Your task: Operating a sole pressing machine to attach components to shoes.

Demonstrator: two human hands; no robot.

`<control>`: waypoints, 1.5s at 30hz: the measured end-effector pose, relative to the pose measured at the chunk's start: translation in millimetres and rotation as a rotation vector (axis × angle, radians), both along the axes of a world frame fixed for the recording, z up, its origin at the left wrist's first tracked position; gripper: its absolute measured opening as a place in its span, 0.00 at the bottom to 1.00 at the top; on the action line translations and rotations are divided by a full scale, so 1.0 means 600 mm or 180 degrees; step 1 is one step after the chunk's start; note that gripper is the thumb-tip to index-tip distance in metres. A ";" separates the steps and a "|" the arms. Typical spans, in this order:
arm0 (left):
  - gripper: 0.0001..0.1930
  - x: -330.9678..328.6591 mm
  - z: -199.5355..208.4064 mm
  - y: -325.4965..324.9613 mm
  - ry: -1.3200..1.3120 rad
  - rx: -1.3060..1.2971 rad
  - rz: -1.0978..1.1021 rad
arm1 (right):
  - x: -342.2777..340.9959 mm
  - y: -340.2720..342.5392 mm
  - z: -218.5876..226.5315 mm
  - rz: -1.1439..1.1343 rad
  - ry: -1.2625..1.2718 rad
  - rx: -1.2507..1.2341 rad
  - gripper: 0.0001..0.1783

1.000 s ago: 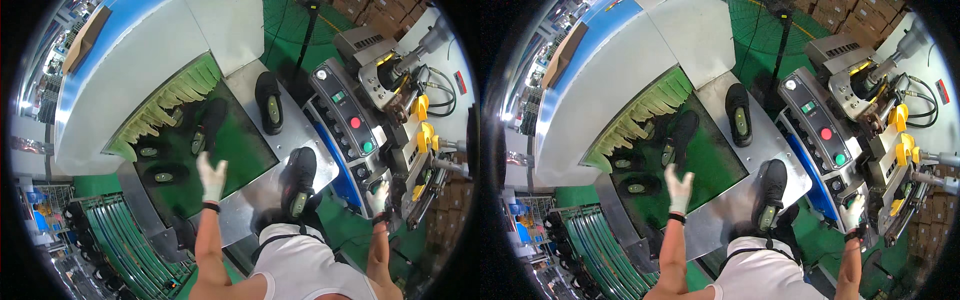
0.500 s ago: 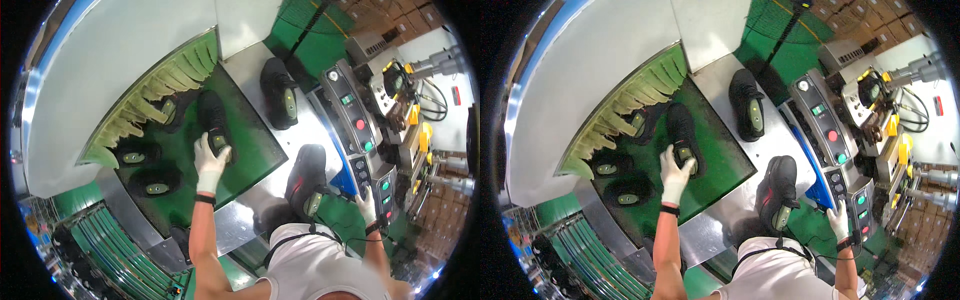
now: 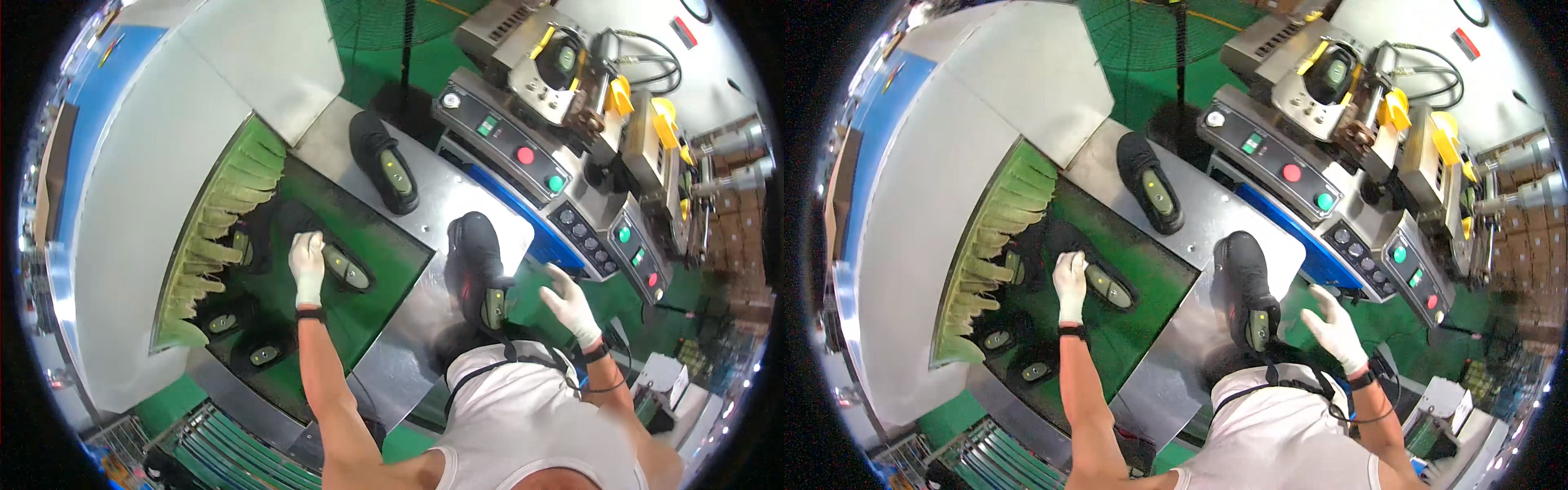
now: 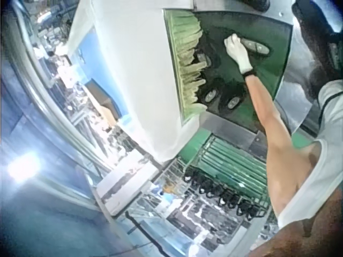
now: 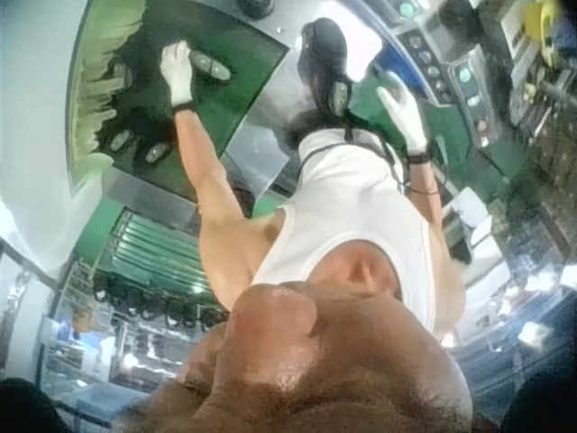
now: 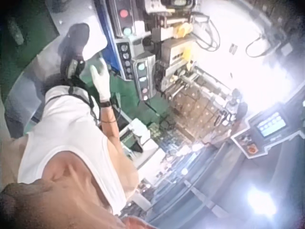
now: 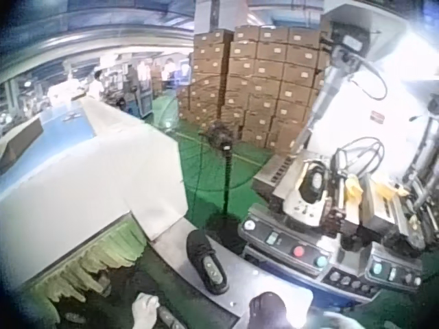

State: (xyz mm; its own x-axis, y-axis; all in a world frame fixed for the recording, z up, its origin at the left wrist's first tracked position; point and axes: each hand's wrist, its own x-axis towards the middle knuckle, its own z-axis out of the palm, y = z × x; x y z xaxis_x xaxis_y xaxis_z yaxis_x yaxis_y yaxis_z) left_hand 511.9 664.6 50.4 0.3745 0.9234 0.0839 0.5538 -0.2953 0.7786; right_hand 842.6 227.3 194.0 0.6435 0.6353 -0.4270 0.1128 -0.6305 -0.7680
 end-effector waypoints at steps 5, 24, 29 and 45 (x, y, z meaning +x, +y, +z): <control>0.07 0.079 0.159 -0.157 -0.0306 0.0637 -0.0292 | -0.082 0.169 0.073 0.1506 -0.0397 0.0619 0.48; 0.21 0.588 0.567 -0.270 -0.0217 0.1371 -0.3113 | 0.193 0.135 0.173 0.0838 0.1689 0.1509 0.30; 0.27 0.784 0.610 -0.176 -0.0248 0.0839 -0.2797 | 0.345 0.023 0.187 -0.0219 0.2968 0.2402 0.38; 0.26 1.358 0.248 0.026 -0.0068 0.0096 -0.2425 | 0.479 -0.151 0.175 -0.1995 0.1616 0.2918 0.53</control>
State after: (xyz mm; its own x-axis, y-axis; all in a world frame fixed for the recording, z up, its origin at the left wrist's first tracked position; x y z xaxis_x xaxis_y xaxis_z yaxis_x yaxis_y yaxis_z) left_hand 1326.7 680.1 199.0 0.9053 0.4077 0.1192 0.1735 -0.6110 0.7724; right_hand 1130.1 136.5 299.1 0.8370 0.4727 -0.2756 -0.4583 0.3304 -0.8251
